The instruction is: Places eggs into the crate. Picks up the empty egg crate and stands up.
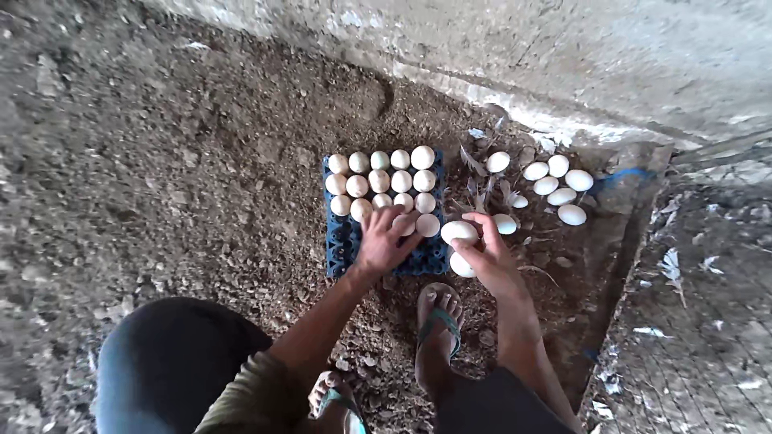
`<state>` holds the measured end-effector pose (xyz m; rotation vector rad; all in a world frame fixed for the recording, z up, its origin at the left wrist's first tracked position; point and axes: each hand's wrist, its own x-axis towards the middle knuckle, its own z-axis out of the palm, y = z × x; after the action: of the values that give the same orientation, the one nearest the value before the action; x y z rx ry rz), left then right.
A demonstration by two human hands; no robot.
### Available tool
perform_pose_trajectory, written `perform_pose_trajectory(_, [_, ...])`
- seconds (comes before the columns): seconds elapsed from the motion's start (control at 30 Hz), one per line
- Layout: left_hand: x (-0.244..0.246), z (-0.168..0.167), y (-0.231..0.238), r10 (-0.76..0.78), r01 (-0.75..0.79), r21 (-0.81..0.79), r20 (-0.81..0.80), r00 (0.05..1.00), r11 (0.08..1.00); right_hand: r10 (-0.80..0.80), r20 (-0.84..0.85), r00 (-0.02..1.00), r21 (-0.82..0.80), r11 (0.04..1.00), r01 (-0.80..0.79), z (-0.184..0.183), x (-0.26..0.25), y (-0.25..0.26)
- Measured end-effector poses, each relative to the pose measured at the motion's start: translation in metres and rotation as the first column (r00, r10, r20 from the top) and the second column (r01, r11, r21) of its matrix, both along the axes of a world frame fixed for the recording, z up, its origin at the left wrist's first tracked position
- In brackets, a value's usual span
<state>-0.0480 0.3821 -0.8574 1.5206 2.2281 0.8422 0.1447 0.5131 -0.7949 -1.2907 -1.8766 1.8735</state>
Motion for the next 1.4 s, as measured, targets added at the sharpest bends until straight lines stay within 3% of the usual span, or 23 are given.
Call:
perform_pose_trajectory(0.1, [-0.033, 0.000, -0.022, 0.179, -0.179, 0.000, -0.092, 0.980, 0.984, 0.092, -0.030, 0.995, 0.047, 0.995, -0.090, -0.002, -0.017, -0.011])
perform_pose_trajectory(0.2, [-0.063, -0.008, -0.031, 0.102, -0.099, 0.030, -0.098, 0.990, 0.995, 0.291, 0.079, 0.953, 0.142, 0.943, -0.300, -0.002, -0.053, -0.025])
perform_pose_trajectory(0.33, [-0.078, 0.000, -0.029, 0.020, -0.020, 0.035, 0.004, 1.000, 0.999, 0.482, 0.351, 0.803, 0.249, 0.779, -0.576, -0.003, -0.101, -0.047])
perform_pose_trajectory(0.47, [-0.079, 0.003, -0.027, 0.028, -0.031, 0.055, 0.052, 0.998, 0.998, 0.445, 0.466, 0.765, 0.539, 0.543, -0.644, -0.022, -0.120, -0.062])
perform_pose_trajectory(0.5, [-0.080, 0.003, -0.027, 0.039, -0.043, 0.061, 0.064, 0.997, 0.997, 0.448, 0.493, 0.746, 0.551, 0.503, -0.666, -0.022, -0.125, -0.066])
perform_pose_trajectory(0.63, [-0.081, 0.011, -0.026, 0.049, -0.048, -0.009, 0.079, 0.996, 0.999, 0.402, 0.530, 0.747, 0.577, 0.474, -0.665, -0.020, -0.138, -0.079])
perform_pose_trajectory(0.73, [-0.077, 0.009, -0.026, 0.049, -0.047, -0.033, 0.045, 0.998, 0.998, 0.468, 0.527, 0.709, 0.481, 0.523, -0.703, -0.009, -0.139, -0.067])
perform_pose_trajectory(0.83, [-0.075, 0.015, -0.023, 0.071, -0.066, -0.078, 0.063, 0.995, 0.995, 0.460, 0.390, 0.797, 0.416, 0.685, -0.599, 0.008, -0.109, -0.029])
perform_pose_trajectory(0.93, [-0.070, 0.023, -0.023, 0.099, -0.093, -0.108, 0.054, 0.994, 0.990, 0.154, 0.414, 0.897, 0.366, 0.874, -0.319, 0.001, -0.041, 0.020])
perform_pose_trajectory(1.0, [-0.067, 0.027, -0.021, 0.120, -0.118, -0.090, 0.019, 0.993, 0.989, -0.075, 0.567, 0.820, 0.363, 0.917, -0.168, -0.018, 0.000, 0.049])
perform_pose_trajectory(1.07, [-0.060, 0.031, -0.012, 0.168, -0.168, -0.063, -0.003, 0.986, 0.984, -0.151, 0.683, 0.715, 0.317, 0.943, -0.104, -0.045, 0.029, 0.072])
perform_pose_trajectory(1.2, [-0.027, 0.043, 0.033, 0.099, -0.099, 0.105, 0.002, 0.995, 0.990, 0.010, 0.792, 0.611, 0.136, 0.972, -0.193, -0.080, 0.044, 0.096])
perform_pose_trajectory(1.3, [0.008, 0.055, 0.097, -0.065, 0.072, -0.053, 0.124, 0.990, 0.996, 0.085, 0.811, 0.579, 0.074, 0.966, -0.246, -0.093, 0.040, 0.102])
perform_pose_trajectory(1.4, [0.036, 0.042, 0.172, -0.174, 0.237, -0.248, 0.248, 0.953, 0.939, 0.103, 0.816, 0.569, 0.069, 0.960, -0.272, -0.091, 0.039, 0.098])
